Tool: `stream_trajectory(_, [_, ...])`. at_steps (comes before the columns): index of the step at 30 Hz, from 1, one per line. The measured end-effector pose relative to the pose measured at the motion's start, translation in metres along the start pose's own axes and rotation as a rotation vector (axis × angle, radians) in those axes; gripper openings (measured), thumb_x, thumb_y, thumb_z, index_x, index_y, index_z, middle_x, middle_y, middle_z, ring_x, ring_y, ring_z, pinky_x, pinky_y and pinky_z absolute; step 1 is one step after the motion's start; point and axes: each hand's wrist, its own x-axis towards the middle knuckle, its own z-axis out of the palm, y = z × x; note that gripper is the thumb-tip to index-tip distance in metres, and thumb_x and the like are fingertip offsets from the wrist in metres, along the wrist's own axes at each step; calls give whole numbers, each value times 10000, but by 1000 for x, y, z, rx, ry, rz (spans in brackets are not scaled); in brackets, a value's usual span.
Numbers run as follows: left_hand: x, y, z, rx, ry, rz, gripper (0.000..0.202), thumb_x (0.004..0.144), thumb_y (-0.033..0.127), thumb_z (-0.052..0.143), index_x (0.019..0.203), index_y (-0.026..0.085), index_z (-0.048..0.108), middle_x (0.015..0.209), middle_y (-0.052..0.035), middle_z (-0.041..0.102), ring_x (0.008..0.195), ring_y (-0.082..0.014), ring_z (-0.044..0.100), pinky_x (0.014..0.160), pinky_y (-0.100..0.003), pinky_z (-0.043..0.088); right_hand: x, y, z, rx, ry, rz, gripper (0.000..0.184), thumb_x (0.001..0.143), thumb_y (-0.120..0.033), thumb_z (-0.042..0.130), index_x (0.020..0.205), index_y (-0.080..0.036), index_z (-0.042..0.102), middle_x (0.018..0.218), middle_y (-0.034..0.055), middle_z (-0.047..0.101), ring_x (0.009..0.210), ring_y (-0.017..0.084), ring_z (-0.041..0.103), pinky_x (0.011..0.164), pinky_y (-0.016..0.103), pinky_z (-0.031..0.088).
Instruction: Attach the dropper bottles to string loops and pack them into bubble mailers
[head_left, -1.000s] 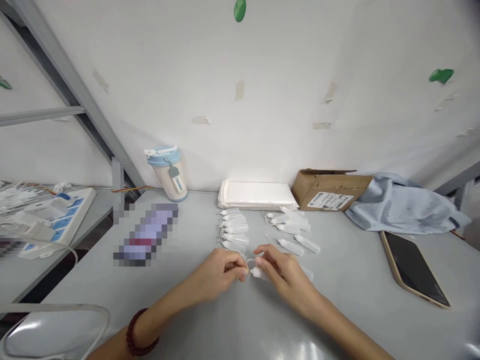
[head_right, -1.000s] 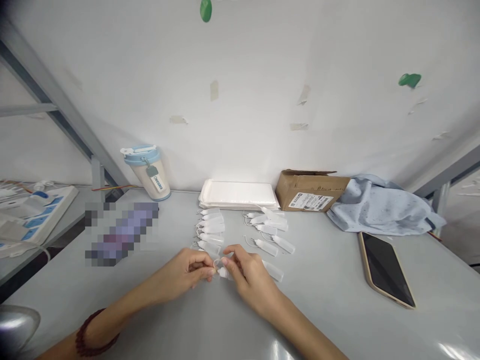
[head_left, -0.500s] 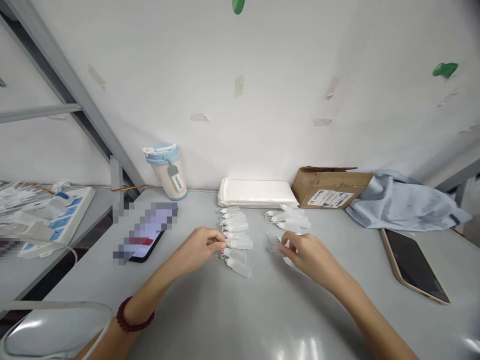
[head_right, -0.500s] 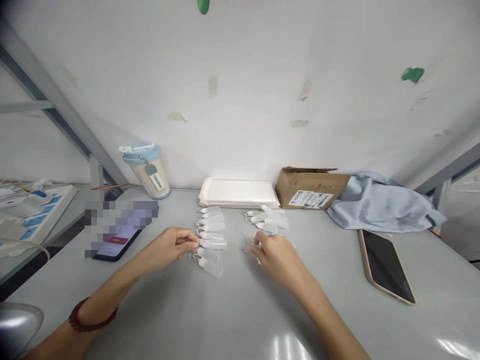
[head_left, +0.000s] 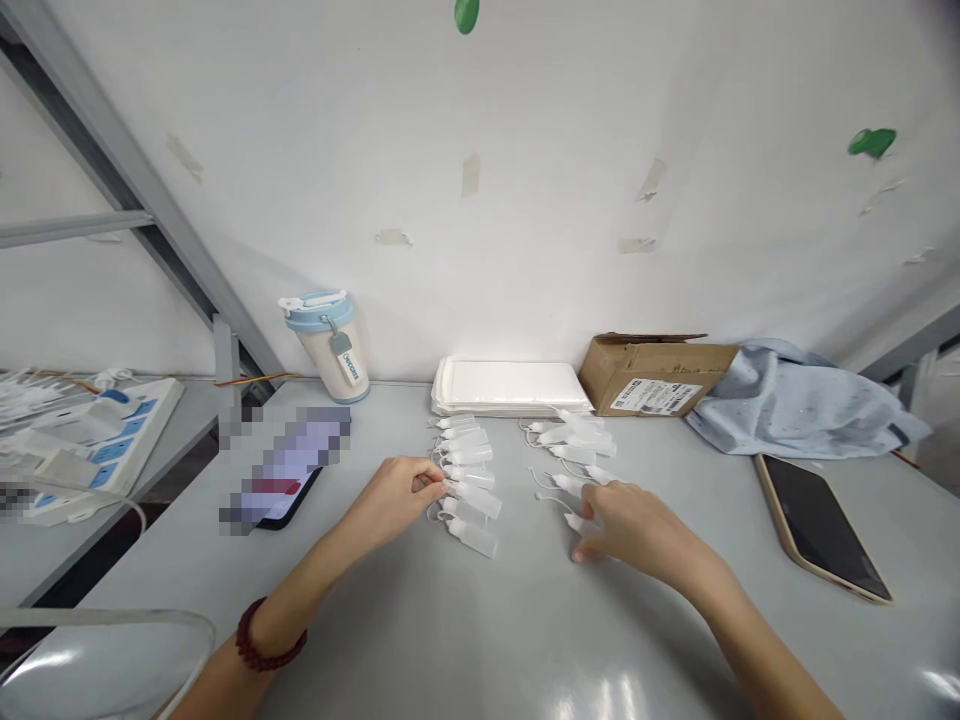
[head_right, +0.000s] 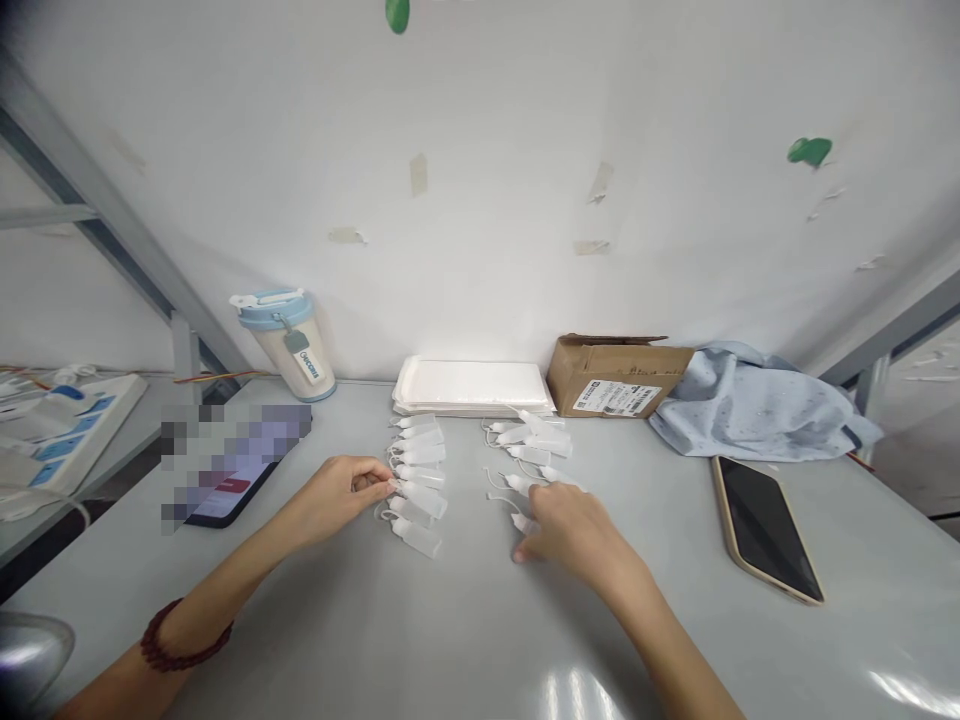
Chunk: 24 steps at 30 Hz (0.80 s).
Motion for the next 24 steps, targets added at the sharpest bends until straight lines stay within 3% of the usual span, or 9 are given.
stream_trajectory(6, [0,2,-3,1,25,-29,238,737,356,512,720,168,656,632,-5,603,603,-160,519,548,-237,379,1,-3,3,31,-1,-53,122,650,-286,695,638,-215,597,639,21,584,568,182,546,481,253,277])
stream_trajectory(10, [-3,6,-3,-23,95,-41,228,748,350,496,714,166,625,607,3,567,569,-146,486,529,-233,362,3,-7,9,152,137,-178,180,783,-387,586,760,-209,602,751,35,611,645,176,550,550,270,353])
stream_trajectory(14, [-7,13,3,-57,184,-28,230,777,361,485,741,174,614,589,23,522,500,-113,411,496,-225,327,4,-17,17,298,234,-298,232,825,-427,543,799,-202,590,846,42,617,709,168,559,605,272,399])
stream_trajectory(21, [-17,22,17,-212,27,111,301,816,315,494,1076,192,582,811,-7,594,615,-113,493,544,-213,374,-4,-32,27,424,223,-439,270,890,-416,452,901,-197,610,761,30,612,659,146,536,579,261,394])
stream_trajectory(24, [-19,22,21,-235,-34,153,305,822,303,500,1099,207,583,821,-5,602,626,-112,505,549,-211,374,-7,-34,28,427,215,-454,274,900,-403,433,930,-198,613,781,39,614,673,150,536,567,257,390])
